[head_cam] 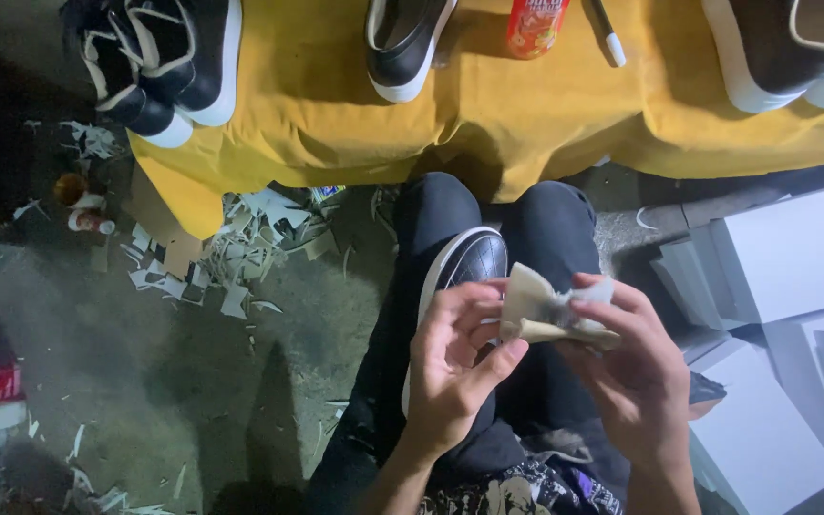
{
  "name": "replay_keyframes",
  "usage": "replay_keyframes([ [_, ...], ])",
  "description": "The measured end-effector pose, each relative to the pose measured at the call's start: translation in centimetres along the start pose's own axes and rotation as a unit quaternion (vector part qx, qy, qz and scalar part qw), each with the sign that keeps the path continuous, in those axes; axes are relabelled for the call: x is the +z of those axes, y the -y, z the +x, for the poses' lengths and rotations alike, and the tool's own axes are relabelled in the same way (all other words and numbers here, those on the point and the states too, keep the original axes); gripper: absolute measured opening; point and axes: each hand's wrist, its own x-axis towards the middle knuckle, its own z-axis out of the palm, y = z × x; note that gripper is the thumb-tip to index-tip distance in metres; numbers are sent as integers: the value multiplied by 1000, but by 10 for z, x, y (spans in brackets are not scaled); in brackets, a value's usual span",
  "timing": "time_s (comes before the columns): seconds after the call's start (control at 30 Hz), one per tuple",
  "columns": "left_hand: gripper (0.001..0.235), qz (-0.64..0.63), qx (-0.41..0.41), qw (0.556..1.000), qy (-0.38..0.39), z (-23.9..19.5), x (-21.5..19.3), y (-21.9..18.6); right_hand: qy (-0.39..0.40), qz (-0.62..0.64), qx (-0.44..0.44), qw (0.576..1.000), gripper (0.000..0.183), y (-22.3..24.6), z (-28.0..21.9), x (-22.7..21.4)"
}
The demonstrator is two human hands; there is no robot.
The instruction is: The person holds a black slip-on shoe and wipes its surface with a white cloth. They then apply a liquid from a small bottle onto the cloth and continue to wipe the shoe's upper and sole.
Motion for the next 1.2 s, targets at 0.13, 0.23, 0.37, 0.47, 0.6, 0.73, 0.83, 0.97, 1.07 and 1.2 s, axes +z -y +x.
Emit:
replay_keyframes([
  [0.13,29,93,1,994,48,-3,-6,-5,26,-102,-43,993,15,2,0,-4],
  [0.23,33,65,-14,998,9,-2,4,-11,77,-116,-63,988,9,16,3,-4],
  [0.37,37,95,0,995,-21,-5,0,-6,86,-60,-28,994,20,14,3,2],
  [0.47,37,80,31,996,-9,-5,-2,-5,61,-15,-1,998,27,11,4,9],
  [0.6,35,73,42,996,-9,-4,-5,-4,87,-99,12,991,17,14,4,9],
  [0.73,46,78,62,994,-52,-3,-6,4,83,-117,-25,989,8,12,-1,3],
  [0.83,64,73,54,996,-14,-3,-8,4,123,-45,0,991,21,7,-4,-3],
  [0.97,71,65,15,998,13,-5,-7,-2,51,17,56,997,12,-4,-10,5],
  [1.07,88,72,-2,997,37,-5,-9,-5,90,-41,72,993,45,-3,-7,3],
  [1.2,92,128,13,991,38,-3,-9,-7,101,2,64,993,22,-7,-7,-1],
])
